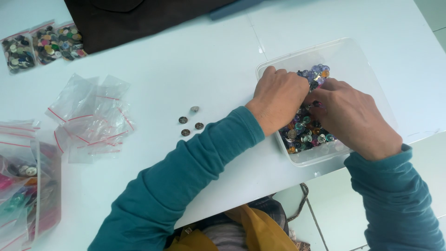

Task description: Sorting and packaging small buttons into plastic zip-lock bags

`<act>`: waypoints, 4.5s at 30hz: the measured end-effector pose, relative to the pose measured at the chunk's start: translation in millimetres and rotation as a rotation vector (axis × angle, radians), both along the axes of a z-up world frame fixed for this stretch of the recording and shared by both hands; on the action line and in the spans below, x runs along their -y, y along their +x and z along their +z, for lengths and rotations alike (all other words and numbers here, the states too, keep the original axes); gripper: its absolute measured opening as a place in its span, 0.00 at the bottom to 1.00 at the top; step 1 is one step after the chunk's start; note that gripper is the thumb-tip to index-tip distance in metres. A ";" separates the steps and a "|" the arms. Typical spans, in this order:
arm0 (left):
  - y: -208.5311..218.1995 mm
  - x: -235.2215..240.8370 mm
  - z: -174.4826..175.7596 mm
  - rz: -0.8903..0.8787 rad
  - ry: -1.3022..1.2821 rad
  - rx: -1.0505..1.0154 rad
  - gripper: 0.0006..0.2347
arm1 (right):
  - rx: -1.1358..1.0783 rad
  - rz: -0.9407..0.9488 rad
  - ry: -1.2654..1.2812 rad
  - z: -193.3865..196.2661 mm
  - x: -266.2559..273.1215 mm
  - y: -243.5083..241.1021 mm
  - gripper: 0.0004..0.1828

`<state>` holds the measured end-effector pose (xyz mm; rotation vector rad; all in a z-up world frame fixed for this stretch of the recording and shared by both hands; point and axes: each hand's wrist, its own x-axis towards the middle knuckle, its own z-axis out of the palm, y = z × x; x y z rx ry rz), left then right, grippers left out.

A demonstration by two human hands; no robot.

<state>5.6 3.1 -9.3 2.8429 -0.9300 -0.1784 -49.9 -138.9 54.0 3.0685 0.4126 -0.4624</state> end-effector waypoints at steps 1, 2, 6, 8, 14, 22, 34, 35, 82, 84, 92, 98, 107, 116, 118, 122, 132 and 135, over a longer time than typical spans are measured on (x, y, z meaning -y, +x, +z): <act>1.1 -2.7 -1.0 -0.001 0.002 -0.001 0.10 | -0.001 -0.001 0.002 0.0 1.4 -1.2 0.18; 2.4 -5.6 -1.9 -0.031 -0.058 -0.009 0.09 | 0.002 -0.009 0.007 0.1 2.7 -2.2 0.16; 3.0 -15.0 6.4 -0.038 -0.182 -0.070 0.11 | 0.002 -0.003 -0.091 -0.1 12.1 -4.6 0.16; 4.2 -15.3 1.7 -0.042 -0.170 -0.021 0.12 | -0.037 -0.029 -0.126 9.0 11.3 -5.5 0.16; 6.4 -11.1 -6.8 -0.019 -0.114 0.082 0.11 | 0.095 0.101 -0.024 11.8 10.1 -1.9 0.16; -1.6 -5.5 5.9 0.037 0.109 0.051 0.11 | 0.026 0.199 0.010 -7.7 -5.5 18.6 0.11; 4.9 -11.0 -3.9 -0.043 0.030 0.007 0.10 | -0.150 0.112 0.001 0.1 1.0 13.2 0.16; 5.0 -10.7 -5.1 -0.037 0.019 0.035 0.10 | -0.153 0.129 0.000 1.1 1.1 13.6 0.16; -28.8 -97.0 60.9 0.034 -0.762 0.006 0.04 | -0.085 0.082 0.435 8.5 -2.7 36.1 0.11; -31.9 -99.4 58.3 0.027 -0.772 -0.018 0.04 | -0.169 -0.021 0.404 14.6 -5.1 35.9 0.12; -41.6 -122.4 68.5 0.062 -0.749 -0.061 0.03 | 0.169 0.189 0.340 1.4 -8.6 41.9 0.11; -52.3 -141.5 65.5 0.117 -0.794 -0.095 0.03 | 0.248 0.281 0.001 -16.8 -24.8 52.1 0.13; -77.7 -186.6 71.7 0.204 -0.798 -0.184 0.04 | 0.015 0.129 -0.032 -4.7 -31.0 47.4 0.16; -102.3 -222.9 66.4 0.336 -0.746 -0.322 0.04 | -0.281 -0.285 0.318 30.8 -30.9 29.8 0.15; -106.5 -227.7 62.8 0.362 -0.750 -0.333 0.03 | -0.273 -0.273 0.363 40.7 -36.9 19.7 0.15; -119.2 -234.9 62.4 0.432 -0.591 -0.384 0.05 | -0.135 -0.190 0.441 66.7 -58.4 -21.7 0.16; -140.4 -249.1 28.2 0.448 -0.393 -0.371 0.07 | 0.328 0.410 0.851 12.9 -140.8 -85.1 0.08; -143.3 -248.0 3.9 0.440 -0.430 -0.263 0.08 | 0.274 0.357 0.890 -27.7 -156.4 -68.9 0.06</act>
